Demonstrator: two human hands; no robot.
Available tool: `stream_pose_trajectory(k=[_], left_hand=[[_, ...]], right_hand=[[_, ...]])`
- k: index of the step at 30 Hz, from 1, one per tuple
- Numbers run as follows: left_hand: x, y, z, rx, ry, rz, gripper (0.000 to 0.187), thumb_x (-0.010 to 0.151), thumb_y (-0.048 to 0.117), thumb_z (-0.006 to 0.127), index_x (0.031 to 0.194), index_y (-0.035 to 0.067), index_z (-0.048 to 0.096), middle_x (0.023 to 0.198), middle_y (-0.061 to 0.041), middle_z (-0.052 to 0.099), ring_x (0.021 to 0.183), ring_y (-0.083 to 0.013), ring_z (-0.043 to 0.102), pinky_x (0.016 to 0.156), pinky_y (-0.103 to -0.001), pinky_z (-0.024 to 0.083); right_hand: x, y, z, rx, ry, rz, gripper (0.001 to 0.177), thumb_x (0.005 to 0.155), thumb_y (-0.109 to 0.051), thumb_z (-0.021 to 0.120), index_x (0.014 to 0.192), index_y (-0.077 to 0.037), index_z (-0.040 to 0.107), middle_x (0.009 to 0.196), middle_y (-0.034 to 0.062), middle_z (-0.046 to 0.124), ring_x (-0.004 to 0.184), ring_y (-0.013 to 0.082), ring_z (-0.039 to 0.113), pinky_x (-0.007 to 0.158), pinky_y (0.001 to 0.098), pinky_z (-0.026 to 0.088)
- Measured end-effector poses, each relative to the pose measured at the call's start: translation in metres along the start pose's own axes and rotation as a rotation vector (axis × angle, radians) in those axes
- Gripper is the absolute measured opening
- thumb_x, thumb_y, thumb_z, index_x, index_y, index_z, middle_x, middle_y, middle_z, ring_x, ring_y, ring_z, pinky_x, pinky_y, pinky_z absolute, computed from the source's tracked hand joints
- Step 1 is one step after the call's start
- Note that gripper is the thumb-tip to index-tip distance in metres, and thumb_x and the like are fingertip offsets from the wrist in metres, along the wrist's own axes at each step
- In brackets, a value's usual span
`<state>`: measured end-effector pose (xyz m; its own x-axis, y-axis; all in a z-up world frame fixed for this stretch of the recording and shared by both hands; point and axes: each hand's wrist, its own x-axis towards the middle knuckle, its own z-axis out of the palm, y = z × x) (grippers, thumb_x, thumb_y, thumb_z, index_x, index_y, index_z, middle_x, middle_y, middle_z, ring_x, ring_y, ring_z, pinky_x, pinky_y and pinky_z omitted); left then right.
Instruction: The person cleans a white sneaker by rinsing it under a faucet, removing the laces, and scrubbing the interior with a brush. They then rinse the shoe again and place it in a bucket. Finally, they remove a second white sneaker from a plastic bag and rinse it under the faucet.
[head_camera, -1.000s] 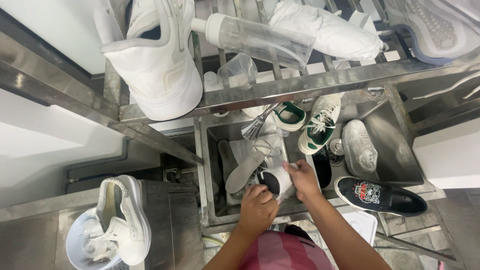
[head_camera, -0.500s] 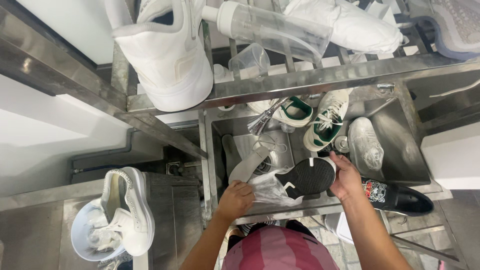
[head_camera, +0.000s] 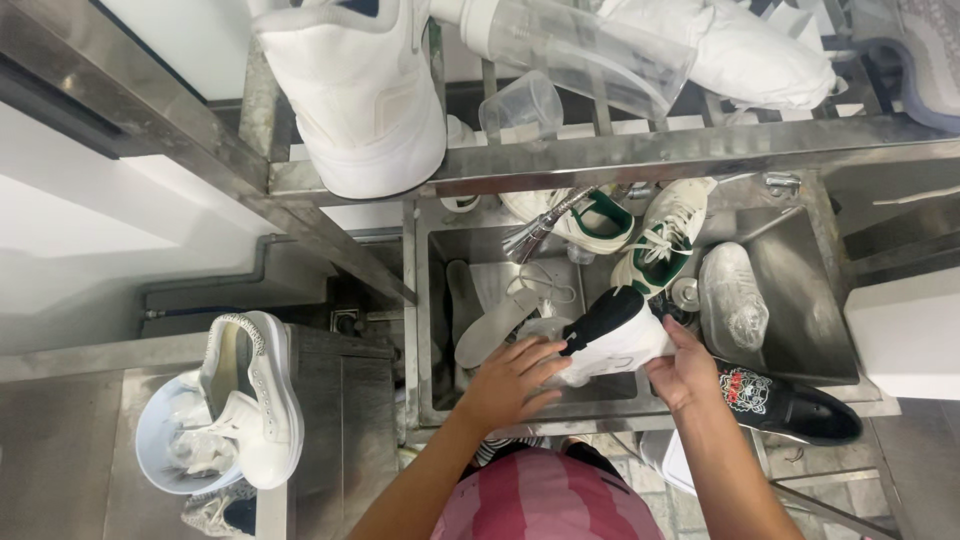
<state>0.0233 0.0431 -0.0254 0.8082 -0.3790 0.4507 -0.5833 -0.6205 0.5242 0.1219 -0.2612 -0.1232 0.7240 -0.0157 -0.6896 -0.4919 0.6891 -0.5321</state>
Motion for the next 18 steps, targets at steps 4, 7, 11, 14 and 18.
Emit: stream_pose_trajectory(k=[4, 7, 11, 14, 18], left_hand=[[-0.011, -0.018, 0.027, 0.078, -0.104, -0.095, 0.028, 0.092, 0.03, 0.072, 0.117, 0.017, 0.068, 0.121, 0.001, 0.068, 0.118, -0.0214, 0.064, 0.095, -0.04, 0.052], [-0.019, -0.031, 0.029, 0.226, -0.089, -0.029, 0.029, 0.087, 0.024, 0.072, 0.116, 0.018, 0.071, 0.114, 0.003, 0.068, 0.115, -0.02, 0.064, 0.095, -0.039, 0.052], [-0.013, -0.026, 0.024, 0.124, -0.028, -0.084, 0.023, 0.09, 0.026, 0.072, 0.111, 0.016, 0.069, 0.107, 0.002, 0.067, 0.108, -0.0201, 0.063, 0.09, -0.037, 0.051], [-0.011, -0.023, 0.021, 0.111, -0.008, -0.068, 0.022, 0.088, 0.018, 0.069, 0.11, 0.016, 0.069, 0.108, 0.0, 0.067, 0.107, -0.021, 0.062, 0.09, -0.037, 0.051], [-0.015, -0.026, 0.022, 0.072, -0.084, -0.044, 0.023, 0.085, 0.007, 0.064, 0.106, 0.016, 0.07, 0.107, 0.0, 0.067, 0.109, -0.0213, 0.063, 0.094, -0.039, 0.05]], right_hand=[[0.007, 0.008, -0.001, 0.116, -0.055, 0.015, 0.022, 0.106, -0.013, 0.052, 0.12, 0.0, 0.063, 0.12, 0.0128, 0.071, 0.11, 0.0242, 0.071, 0.1, 0.0409, 0.057], [0.012, 0.012, -0.006, 0.097, 0.035, -0.016, 0.018, 0.106, -0.012, 0.054, 0.119, -0.005, 0.063, 0.119, 0.0104, 0.071, 0.108, 0.023, 0.071, 0.098, 0.0396, 0.057], [0.019, 0.008, -0.008, 0.053, 0.051, -0.017, 0.022, 0.105, -0.015, 0.054, 0.122, -0.006, 0.065, 0.118, 0.0086, 0.073, 0.105, 0.0207, 0.071, 0.093, 0.0345, 0.055], [0.023, 0.004, -0.012, 0.081, -0.002, -0.03, 0.023, 0.106, -0.015, 0.053, 0.122, -0.003, 0.064, 0.118, 0.01, 0.073, 0.107, 0.0223, 0.072, 0.096, 0.0368, 0.056], [0.024, 0.003, -0.016, 0.155, -0.072, -0.026, 0.022, 0.111, -0.013, 0.05, 0.126, -0.001, 0.06, 0.124, 0.0126, 0.07, 0.114, 0.0247, 0.07, 0.104, 0.041, 0.056]])
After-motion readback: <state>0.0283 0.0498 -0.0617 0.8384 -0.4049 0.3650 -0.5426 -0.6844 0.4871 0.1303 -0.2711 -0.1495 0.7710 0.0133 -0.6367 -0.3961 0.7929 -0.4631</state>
